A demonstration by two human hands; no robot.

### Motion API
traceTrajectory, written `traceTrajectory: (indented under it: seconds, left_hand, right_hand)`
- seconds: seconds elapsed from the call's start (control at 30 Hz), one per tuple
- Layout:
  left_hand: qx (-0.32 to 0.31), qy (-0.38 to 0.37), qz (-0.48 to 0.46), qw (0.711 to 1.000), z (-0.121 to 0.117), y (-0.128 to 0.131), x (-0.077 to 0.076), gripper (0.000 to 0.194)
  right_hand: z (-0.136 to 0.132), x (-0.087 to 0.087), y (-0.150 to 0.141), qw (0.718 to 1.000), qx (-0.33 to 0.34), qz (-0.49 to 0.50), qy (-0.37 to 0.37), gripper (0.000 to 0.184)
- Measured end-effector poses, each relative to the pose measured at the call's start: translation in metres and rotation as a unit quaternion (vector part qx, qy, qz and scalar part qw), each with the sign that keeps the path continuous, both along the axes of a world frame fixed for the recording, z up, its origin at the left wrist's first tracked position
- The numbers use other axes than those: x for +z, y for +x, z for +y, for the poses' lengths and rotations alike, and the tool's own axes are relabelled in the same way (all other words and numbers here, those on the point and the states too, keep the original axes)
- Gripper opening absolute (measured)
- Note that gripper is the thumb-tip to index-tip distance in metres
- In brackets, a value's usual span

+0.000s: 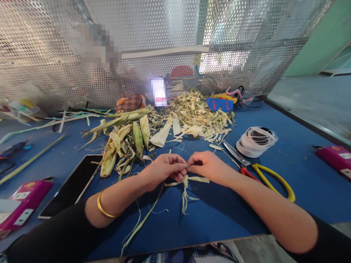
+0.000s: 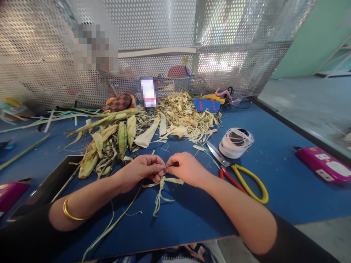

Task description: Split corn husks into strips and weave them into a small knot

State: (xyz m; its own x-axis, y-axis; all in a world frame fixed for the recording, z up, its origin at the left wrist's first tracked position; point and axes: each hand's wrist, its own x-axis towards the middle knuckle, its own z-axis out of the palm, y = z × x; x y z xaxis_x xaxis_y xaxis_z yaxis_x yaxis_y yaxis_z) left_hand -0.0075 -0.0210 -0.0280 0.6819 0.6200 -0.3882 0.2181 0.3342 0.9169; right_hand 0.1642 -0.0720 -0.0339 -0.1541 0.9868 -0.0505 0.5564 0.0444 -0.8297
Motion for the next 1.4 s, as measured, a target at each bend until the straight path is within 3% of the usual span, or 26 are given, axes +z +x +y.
traceTrajectory:
  seconds: [0.2, 0.33, 0.47, 0.7, 0.83, 0.93, 1.0, 1.1, 1.2, 1.3, 1.4]
  left_hand:
    - [0.017, -0.005, 0.014, 1.0, 0.0, 0.001, -0.001, 0.024]
    - [0.055, -0.001, 0.018, 0.998, -0.002, 0.002, -0.001, 0.021]
    - [0.089, 0.007, 0.023, 0.996, -0.003, 0.004, 0.001, 0.016]
    - [0.09, 0.011, 0.038, 0.995, -0.002, 0.003, 0.003, 0.017]
    - [0.083, 0.029, 0.047, 0.995, 0.002, 0.001, 0.001, 0.021]
    - [0.056, 0.048, 0.053, 0.996, 0.006, -0.001, 0.0, 0.021]
    - [0.043, 0.061, 0.052, 0.996, 0.007, -0.002, 0.001, 0.02]
    - [0.034, 0.077, 0.048, 0.995, 0.007, -0.002, 0.002, 0.017]
    - [0.037, 0.082, 0.041, 0.995, 0.007, -0.002, 0.003, 0.018]
    - [0.05, 0.088, 0.028, 0.995, 0.006, -0.001, 0.002, 0.021]
    - [0.054, 0.097, 0.014, 0.994, 0.005, 0.0, 0.001, 0.022]
  right_hand:
    - [-0.002, 0.004, 0.0, 1.0, -0.012, -0.026, -0.01, 0.008]
    - [-0.004, 0.005, 0.0, 0.994, -0.026, -0.068, 0.078, 0.011]
    - [-0.007, 0.004, 0.001, 0.979, 0.011, -0.123, 0.161, 0.012]
    - [-0.008, 0.006, 0.003, 0.967, 0.068, -0.139, 0.203, 0.01]
    - [-0.006, 0.006, 0.004, 0.988, 0.028, -0.027, 0.151, 0.004]
    - [-0.004, 0.003, 0.003, 0.994, -0.033, 0.068, 0.085, 0.035]
    - [-0.004, 0.001, 0.001, 0.995, -0.013, 0.066, 0.073, 0.047]
    - [-0.004, 0.0, 0.0, 0.994, 0.008, 0.021, 0.104, 0.046]
    - [-0.004, 0.0, 0.0, 0.995, -0.009, 0.042, 0.089, 0.044]
    - [-0.002, 0.0, 0.0, 0.992, -0.083, 0.085, 0.045, 0.035]
    - [-0.002, 0.003, -0.003, 0.979, -0.119, 0.155, -0.063, 0.028]
